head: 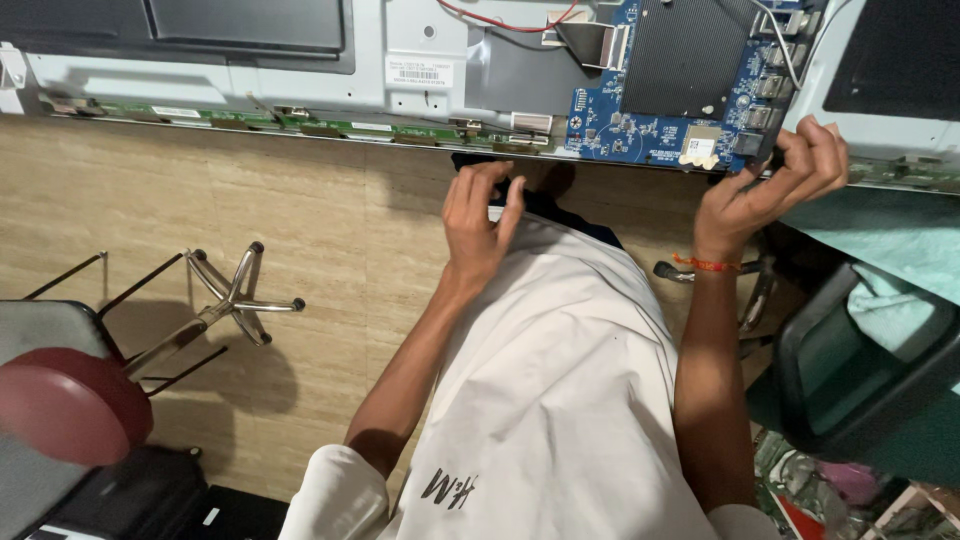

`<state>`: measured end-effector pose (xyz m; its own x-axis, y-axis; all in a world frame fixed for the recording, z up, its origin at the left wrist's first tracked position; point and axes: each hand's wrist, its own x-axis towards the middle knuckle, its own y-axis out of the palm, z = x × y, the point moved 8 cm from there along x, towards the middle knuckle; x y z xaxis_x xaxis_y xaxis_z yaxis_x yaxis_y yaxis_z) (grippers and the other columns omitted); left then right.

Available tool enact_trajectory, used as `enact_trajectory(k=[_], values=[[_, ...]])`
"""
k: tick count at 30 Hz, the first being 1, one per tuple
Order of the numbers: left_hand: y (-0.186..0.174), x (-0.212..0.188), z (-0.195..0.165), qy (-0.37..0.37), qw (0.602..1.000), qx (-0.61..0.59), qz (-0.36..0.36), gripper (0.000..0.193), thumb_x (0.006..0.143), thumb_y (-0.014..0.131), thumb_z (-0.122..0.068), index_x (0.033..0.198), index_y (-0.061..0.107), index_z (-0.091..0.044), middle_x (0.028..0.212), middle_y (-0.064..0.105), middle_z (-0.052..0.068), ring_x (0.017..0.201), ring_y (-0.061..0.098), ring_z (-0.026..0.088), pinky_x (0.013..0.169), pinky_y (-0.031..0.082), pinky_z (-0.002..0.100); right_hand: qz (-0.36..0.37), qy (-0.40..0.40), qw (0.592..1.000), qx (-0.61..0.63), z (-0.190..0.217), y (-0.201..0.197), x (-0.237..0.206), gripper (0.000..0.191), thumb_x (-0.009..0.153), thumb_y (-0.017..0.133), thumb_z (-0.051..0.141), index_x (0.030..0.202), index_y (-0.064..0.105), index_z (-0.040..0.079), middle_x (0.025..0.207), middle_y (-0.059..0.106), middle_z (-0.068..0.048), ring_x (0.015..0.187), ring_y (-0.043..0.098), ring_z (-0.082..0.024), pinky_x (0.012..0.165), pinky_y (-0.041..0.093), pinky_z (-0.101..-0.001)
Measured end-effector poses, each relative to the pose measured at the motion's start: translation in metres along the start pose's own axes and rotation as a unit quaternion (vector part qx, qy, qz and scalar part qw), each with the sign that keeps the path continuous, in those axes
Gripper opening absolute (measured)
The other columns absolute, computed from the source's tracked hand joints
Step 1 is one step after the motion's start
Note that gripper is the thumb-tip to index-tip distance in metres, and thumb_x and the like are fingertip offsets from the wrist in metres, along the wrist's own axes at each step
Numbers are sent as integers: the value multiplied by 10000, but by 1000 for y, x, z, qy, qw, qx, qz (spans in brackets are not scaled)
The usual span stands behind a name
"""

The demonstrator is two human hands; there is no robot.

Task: The person removes screws from the back panel of a flat-screen TV using a cordless power drill, then lifts off the panel to expose the internal circuit boards and components.

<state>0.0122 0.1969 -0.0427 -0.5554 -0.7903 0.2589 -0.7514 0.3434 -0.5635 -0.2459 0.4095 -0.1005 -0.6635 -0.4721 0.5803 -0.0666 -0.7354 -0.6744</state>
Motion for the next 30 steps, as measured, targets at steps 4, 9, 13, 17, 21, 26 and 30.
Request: enact_trajectory(k=[4,9,13,17,21,26,30], values=[[-6,2,4,-5,1000,4,-11,188,951,754,-33,1116,669,-11,1054,660,111,878,639,249,769,544,358,4,-2,1000,-2,0,1,0,229,966,552,56,1193,580,61,1346,500,-115,1425,377,-318,1222,322,-561],[-8,1,9,-24,1000,-11,-10,142,970,732,-21,1098,675,5,1057,658,115,892,654,244,770,561,338,3,4,1000,-1,-1,2,-1,190,1013,570,52,1202,585,70,1350,498,-99,1442,376,-306,1194,329,-533],[-7,0,8,-19,1000,-11,-5,119,969,726,-31,1074,675,-5,1025,663,107,879,647,243,773,544,354,-2,2,1000,8,0,2,-1,172,1033,589,48,1203,586,71,1353,502,-95,1442,374,-307,1193,339,-531],[-4,0,5,-3,1000,-4,3,78,965,724,-40,1023,674,-26,969,663,87,873,636,254,793,512,383,-2,1,1000,5,-1,1,-1,162,1043,597,52,1204,587,74,1357,507,-97,1439,377,-310,1222,337,-548],[-1,-1,4,0,1000,-2,15,70,961,725,-39,1006,673,-27,964,665,88,874,627,270,798,497,395,-5,-17,1000,-7,0,1,0,202,993,564,62,1194,582,73,1347,509,-109,1420,378,-319,1213,319,-564],[1,-1,2,5,1000,-17,26,64,968,715,-42,1008,669,-22,972,670,92,898,633,278,818,502,397,3,2,1000,-6,-4,3,-3,194,1027,561,59,1219,583,81,1366,507,-100,1446,375,-313,1216,309,-548],[4,0,2,-2,999,-29,35,57,966,716,-47,997,675,-24,956,673,90,881,636,276,805,508,393,6,10,1000,-1,-6,3,-4,182,1041,579,69,1222,579,87,1366,501,-93,1454,367,-310,1214,311,-536]])
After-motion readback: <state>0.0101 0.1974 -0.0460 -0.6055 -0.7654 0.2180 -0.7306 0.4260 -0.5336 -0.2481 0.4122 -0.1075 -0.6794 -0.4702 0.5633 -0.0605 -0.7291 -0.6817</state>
